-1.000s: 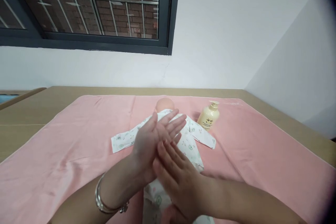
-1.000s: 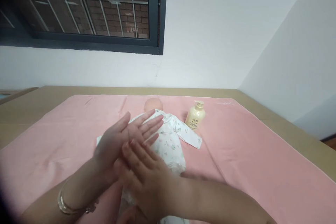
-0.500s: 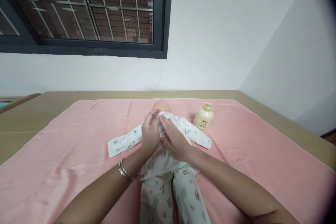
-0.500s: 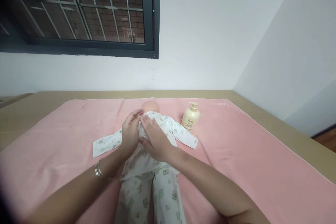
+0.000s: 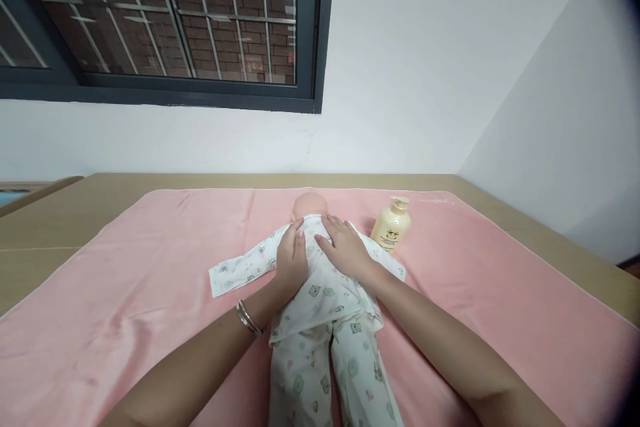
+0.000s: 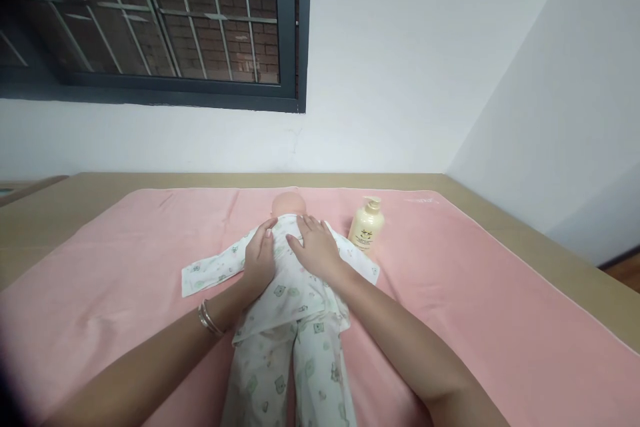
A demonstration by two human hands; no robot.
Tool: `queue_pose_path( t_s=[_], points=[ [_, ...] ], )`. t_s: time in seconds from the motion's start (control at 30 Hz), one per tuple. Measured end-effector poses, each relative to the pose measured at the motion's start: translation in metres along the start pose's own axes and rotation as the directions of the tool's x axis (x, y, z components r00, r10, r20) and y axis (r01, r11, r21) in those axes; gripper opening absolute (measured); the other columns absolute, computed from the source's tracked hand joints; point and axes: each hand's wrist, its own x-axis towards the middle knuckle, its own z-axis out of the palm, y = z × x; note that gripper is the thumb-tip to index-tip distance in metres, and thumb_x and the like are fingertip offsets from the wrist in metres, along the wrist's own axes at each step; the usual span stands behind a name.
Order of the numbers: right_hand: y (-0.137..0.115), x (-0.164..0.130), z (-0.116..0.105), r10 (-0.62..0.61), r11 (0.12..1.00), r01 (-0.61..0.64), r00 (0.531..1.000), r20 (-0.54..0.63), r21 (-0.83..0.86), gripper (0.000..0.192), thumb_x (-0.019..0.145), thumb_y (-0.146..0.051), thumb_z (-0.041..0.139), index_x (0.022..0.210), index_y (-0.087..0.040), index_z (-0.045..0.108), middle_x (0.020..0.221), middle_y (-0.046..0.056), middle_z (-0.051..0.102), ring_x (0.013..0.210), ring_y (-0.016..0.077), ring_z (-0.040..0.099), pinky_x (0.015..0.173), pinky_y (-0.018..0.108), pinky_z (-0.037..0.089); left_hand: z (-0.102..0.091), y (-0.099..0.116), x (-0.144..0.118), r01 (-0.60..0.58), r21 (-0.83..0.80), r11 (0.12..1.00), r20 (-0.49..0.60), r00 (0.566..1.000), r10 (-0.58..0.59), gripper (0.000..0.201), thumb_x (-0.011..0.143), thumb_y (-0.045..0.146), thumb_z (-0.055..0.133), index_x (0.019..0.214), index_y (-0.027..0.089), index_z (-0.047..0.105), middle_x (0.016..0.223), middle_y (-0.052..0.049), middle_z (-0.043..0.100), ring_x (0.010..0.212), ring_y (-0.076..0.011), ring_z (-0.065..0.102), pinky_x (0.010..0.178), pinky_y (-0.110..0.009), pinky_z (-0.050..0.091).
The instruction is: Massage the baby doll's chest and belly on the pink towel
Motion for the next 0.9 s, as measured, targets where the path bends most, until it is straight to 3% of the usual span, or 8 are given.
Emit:
queue_pose_path(
  t_s=[0.1,0.23,0.3,0.43,0.53,0.67,0.77,0.9],
  points=[
    [-0.025,-0.021,0.003,0.019,0.992,-0.023,0.999,-0.042,-0.120,0.057,0.097,-0.036,0.031,0.142,-0.001,0.036,0.148,0.022,0.036,0.140,0.0302,0.027,0.114,0.049,0.021,0.000,-0.002,-0.002,-0.021,0.000,1.000,-0.007,1.000,0.021,0.041,0.098,0.037,0.029,0.124,0.017,0.054,0.126,-0.011,0.060,0.120,-0.0226,0.053,0.104,-0.042,0.041],
    [-0.032,-0.022,-0.005,-0.350,0.935,0.351,0.936,0.037,-0.051,0.051,0.093,-0.021,0.039,0.143,-0.015,0.040,0.148,0.010,0.041,0.142,0.0240,0.023,0.117,0.047,0.014,0.000,-0.003,-0.005,-0.109,0.024,0.994,0.051,0.993,0.107,0.043,0.098,0.036,0.029,0.131,0.016,0.048,0.131,-0.012,0.056,0.123,-0.0223,0.051,0.106,-0.042,0.039],
    [-0.019,-0.010,-0.009,-0.420,0.907,0.419,0.905,0.066,0.029,0.048,0.094,-0.023,0.038,0.142,-0.024,0.042,0.146,0.003,0.044,0.141,0.0204,0.026,0.117,0.047,0.014,0.000,-0.003,-0.005,-0.159,0.051,0.986,0.063,0.986,0.156,0.043,0.097,0.035,0.030,0.132,0.015,0.047,0.132,-0.013,0.056,0.124,-0.0226,0.050,0.106,-0.043,0.039],
    [-0.003,0.002,-0.006,-0.126,0.992,0.125,0.992,0.020,0.031,0.048,0.099,-0.037,0.031,0.142,-0.017,0.041,0.149,0.011,0.038,0.140,0.0244,0.030,0.113,0.049,0.024,0.001,-0.004,-0.004,-0.141,0.078,0.987,0.058,0.989,0.137,0.042,0.097,0.034,0.030,0.130,0.014,0.048,0.132,-0.014,0.056,0.124,-0.0231,0.051,0.106,-0.044,0.039],
    [-0.020,-0.014,0.002,0.057,0.994,-0.060,0.997,-0.047,-0.087,0.055,0.097,-0.034,0.033,0.141,-0.001,0.038,0.145,0.024,0.039,0.138,0.0322,0.031,0.112,0.053,0.023,0.000,-0.004,-0.005,-0.104,0.075,0.992,0.046,0.994,0.101,0.041,0.098,0.032,0.029,0.130,0.015,0.048,0.131,-0.013,0.057,0.124,-0.0231,0.051,0.105,-0.044,0.040],
    [-0.037,-0.029,0.003,-0.227,0.970,0.225,0.974,-0.002,-0.092,0.052,0.091,-0.020,0.041,0.141,-0.005,0.041,0.147,0.018,0.039,0.142,0.0303,0.022,0.116,0.052,0.014,-0.001,-0.003,-0.007,-0.120,0.072,0.990,0.058,0.992,0.116,0.041,0.097,0.032,0.029,0.130,0.014,0.048,0.132,-0.013,0.056,0.124,-0.0226,0.051,0.106,-0.043,0.040],
    [-0.019,-0.015,-0.003,-0.408,0.912,0.405,0.912,0.045,0.064,0.049,0.090,-0.019,0.042,0.139,-0.017,0.046,0.144,0.008,0.047,0.141,0.0223,0.027,0.117,0.048,0.014,0.000,-0.003,-0.007,-0.161,0.092,0.983,0.066,0.986,0.155,0.041,0.097,0.031,0.031,0.132,0.014,0.046,0.133,-0.014,0.056,0.126,-0.0227,0.049,0.106,-0.044,0.040],
    [0.010,0.004,-0.002,-0.215,0.967,0.214,0.977,-0.011,0.135,0.046,0.098,-0.034,0.035,0.141,-0.023,0.042,0.148,0.007,0.040,0.140,0.0225,0.029,0.114,0.051,0.020,0.001,-0.004,-0.007,-0.196,0.125,0.972,0.071,0.979,0.189,0.041,0.096,0.031,0.033,0.132,0.015,0.044,0.134,-0.014,0.054,0.126,-0.0234,0.049,0.107,-0.046,0.039]
  ],
)
